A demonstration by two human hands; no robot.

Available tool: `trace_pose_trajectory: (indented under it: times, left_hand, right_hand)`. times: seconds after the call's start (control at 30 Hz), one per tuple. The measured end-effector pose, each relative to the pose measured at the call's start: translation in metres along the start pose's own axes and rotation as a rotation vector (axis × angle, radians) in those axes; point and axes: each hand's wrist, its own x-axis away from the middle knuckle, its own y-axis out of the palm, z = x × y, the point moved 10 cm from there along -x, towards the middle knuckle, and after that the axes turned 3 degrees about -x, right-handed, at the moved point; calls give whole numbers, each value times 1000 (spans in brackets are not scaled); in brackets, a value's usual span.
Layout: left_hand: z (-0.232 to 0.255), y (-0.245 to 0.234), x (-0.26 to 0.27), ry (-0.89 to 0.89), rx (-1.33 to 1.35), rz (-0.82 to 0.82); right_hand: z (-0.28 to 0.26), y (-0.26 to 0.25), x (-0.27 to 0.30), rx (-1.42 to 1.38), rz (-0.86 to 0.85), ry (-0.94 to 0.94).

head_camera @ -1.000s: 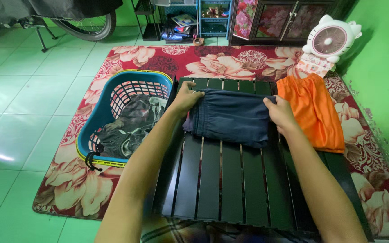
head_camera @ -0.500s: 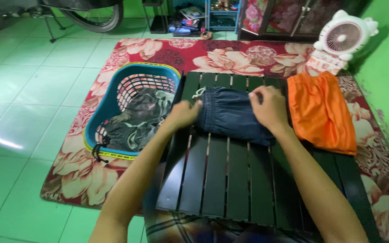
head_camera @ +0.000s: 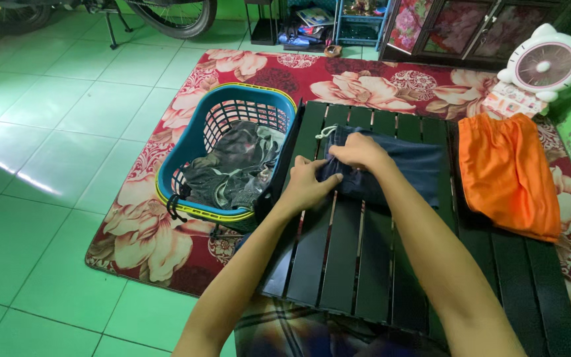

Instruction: The person folds three pairs of shorts one by one on a slatted table. They take an orange pair from a basket, fold it, then fold a dark blue pair and place it on top, followed by a black and white patterned pair.

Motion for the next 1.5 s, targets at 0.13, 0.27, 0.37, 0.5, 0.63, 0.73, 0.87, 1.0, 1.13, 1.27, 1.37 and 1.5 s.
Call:
trace_pose_trajectory:
  times: [0.13,0.27,0.37,0.5,0.63,0.73,0.87,1.0,1.13,1.27,1.37,1.5]
  left_hand:
    - [8,7,6,35,1,-27]
    - [7,5,7,-32,100,10]
    - [4,4,6,-99,144,-1]
    - [12,5,4,-50,30,-59]
    - [14,4,3,-45,13,-38]
    - [17,0,5,-11,63,41]
    - [20,5,7,31,111,29]
    - [18,7,5,-12,63,-7]
    - [27,9,6,44,60,-56]
    - [44,1,5,200,73,-14]
    - [31,15,-1,88,-92,-103]
    - [15,32,-11,25,-188,-141]
  right_hand:
    - [20,6,4,-186,-15,49]
    - [18,-5,5,-255,138,-110]
    - [12,-7,4,-247,183,-201]
    - [21,-2,11,-300,104,-90]
    - [16,-3,18,-390,46,-109]
    - [23,-6,17,-341,108,-43]
    - [29,-10,11,-287,239,-70]
    - [39,-10,4,-292,285,-45]
    - [41,-10,6,-300,317,-49]
    - [38,-13,14,-336,316,-70]
    - [27,-20,24,-312,366,-113]
    - [11,-28,40,-291,406,-132]
